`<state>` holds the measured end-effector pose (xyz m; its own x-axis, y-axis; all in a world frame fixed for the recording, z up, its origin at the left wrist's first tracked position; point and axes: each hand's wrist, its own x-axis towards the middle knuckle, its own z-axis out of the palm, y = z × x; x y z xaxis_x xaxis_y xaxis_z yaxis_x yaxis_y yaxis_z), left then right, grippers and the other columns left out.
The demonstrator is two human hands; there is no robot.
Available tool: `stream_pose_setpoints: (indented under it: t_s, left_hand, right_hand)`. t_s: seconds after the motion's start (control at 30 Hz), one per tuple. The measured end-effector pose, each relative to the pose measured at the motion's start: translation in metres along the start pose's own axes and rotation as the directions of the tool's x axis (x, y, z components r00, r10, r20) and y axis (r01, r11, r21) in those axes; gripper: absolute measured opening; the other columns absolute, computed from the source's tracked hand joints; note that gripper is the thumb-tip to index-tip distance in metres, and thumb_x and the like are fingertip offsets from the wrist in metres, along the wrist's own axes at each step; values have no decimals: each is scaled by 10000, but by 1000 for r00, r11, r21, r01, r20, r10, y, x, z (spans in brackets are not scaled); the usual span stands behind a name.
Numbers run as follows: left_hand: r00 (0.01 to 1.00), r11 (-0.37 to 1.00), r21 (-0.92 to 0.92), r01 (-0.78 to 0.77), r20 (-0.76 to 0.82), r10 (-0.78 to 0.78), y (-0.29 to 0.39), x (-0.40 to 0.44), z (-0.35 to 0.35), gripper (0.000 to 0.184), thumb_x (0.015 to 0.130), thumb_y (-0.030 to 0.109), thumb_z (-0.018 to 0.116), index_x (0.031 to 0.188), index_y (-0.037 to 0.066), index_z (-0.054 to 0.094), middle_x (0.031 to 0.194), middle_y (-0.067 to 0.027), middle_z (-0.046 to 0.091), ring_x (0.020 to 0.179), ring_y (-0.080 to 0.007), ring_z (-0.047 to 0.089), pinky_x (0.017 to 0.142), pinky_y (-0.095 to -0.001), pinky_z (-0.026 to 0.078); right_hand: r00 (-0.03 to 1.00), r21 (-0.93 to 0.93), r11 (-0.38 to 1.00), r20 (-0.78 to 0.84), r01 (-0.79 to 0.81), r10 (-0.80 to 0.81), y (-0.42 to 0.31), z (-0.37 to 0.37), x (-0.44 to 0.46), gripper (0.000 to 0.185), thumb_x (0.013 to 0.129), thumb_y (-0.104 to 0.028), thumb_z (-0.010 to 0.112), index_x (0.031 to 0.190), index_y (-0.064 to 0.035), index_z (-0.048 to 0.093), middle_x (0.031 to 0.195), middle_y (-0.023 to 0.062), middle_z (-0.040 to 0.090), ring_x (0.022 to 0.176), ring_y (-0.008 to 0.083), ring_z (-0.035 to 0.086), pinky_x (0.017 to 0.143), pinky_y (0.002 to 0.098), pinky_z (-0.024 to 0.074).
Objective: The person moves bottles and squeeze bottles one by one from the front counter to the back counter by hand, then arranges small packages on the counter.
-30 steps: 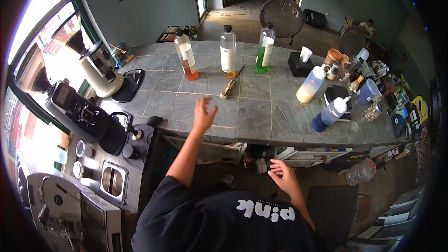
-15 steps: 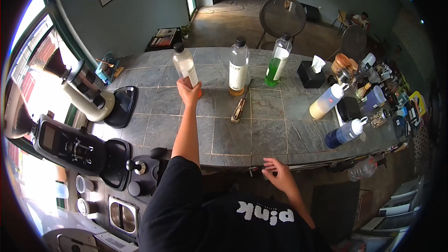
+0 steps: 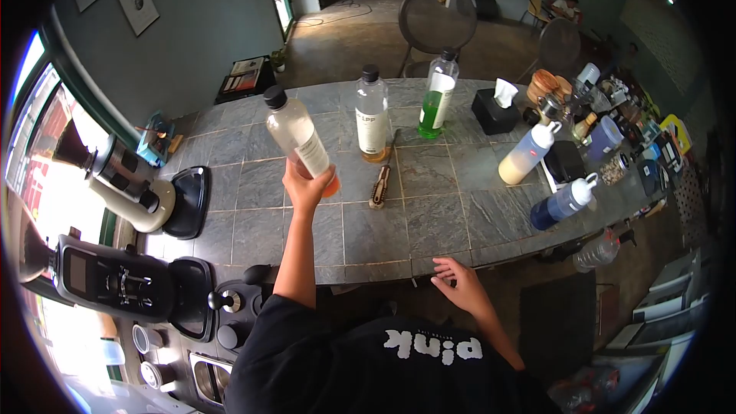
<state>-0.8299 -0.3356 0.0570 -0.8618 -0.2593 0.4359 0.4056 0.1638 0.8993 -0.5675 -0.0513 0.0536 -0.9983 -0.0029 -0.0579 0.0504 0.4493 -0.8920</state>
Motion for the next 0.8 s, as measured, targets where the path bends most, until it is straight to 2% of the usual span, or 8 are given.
stream_pose_setpoints:
  t_s: [0.17, 0.27, 0.37, 0.43, 0.5, 0.6, 0.73, 0.8]
  left_hand:
    - [937, 957, -264, 123, 348, -25, 62, -46, 11, 573, 577, 195, 830, 1045, -48, 604, 944, -93, 677, 853, -175, 649, 798, -339, 522]
    - [868, 922, -311, 231, 494, -51, 90, -95, 43, 588, 549, 180, 836, 1049, -32, 611, 952, -87, 669, 862, -187, 645, 808, -354, 525]
    - [632, 884, -298, 359, 775, 5, 113, -149, 74, 549, 548, 161, 837, 1017, -24, 619, 914, -83, 679, 830, -159, 648, 770, -348, 538]
    - [372, 952, -148, 268, 927, 40, 117, -184, 92, 634, 542, 195, 865, 1069, -11, 580, 965, -91, 659, 867, -174, 649, 783, -354, 538]
    - [238, 949, -241, 205, 952, 191, 134, -220, 108, 507, 561, 160, 838, 995, -10, 640, 913, -101, 710, 844, -163, 681, 778, -324, 541]
    - [37, 947, -278, 162, 960, 276, 147, -270, 123, 594, 551, 201, 860, 1059, -4, 628, 952, -124, 708, 869, -184, 692, 800, -340, 539]
    - [-172, 932, -326, 160, 921, 351, 190, -335, 134, 622, 558, 262, 859, 1074, 1, 629, 943, -134, 705, 875, -215, 699, 797, -354, 542]
    - [-308, 918, -358, 174, 865, 396, 203, -372, 138, 621, 556, 274, 860, 1072, 8, 636, 940, -137, 705, 875, -223, 700, 796, -358, 543]
  right_hand:
    - [996, 7, 1000, -87, -20, 21, 3, -10, -15, 395, 838, -149, 708, 1191, -40, 565, 1015, 154, 679, 892, 228, 680, 783, 334, 537]
    - [985, 18, 1000, -174, -11, 14, 4, -18, -34, 394, 848, -154, 705, 1199, -37, 569, 1019, 142, 680, 893, 212, 680, 787, 322, 536]
    - [956, 14, 1000, -292, -7, 11, 0, -28, -61, 391, 863, -180, 701, 1205, -35, 576, 1008, 120, 683, 884, 196, 678, 784, 319, 532]
    - [943, 55, 998, -331, -7, 25, -9, -39, -86, 382, 872, -198, 693, 1186, -19, 569, 991, 141, 673, 882, 225, 679, 797, 338, 538]
    - [895, 91, 996, -442, -12, 51, -17, -46, -117, 364, 901, -200, 654, 1198, -10, 562, 994, 132, 670, 900, 205, 668, 808, 334, 530]
    - [816, 126, 991, -577, 48, 34, -20, -56, -172, 302, 938, -156, 570, 1195, 1, 561, 1037, 131, 664, 935, 210, 657, 839, 338, 515]
    - [676, 171, 985, -730, 39, 100, -21, -55, -264, 327, 927, -188, 600, 1190, 2, 561, 1053, 123, 658, 954, 202, 644, 843, 342, 511]
    - [630, 13, 1000, -777, 6, 6, -26, -49, -311, 443, 866, -271, 682, 1193, 2, 559, 1057, 130, 647, 960, 230, 637, 840, 355, 507]
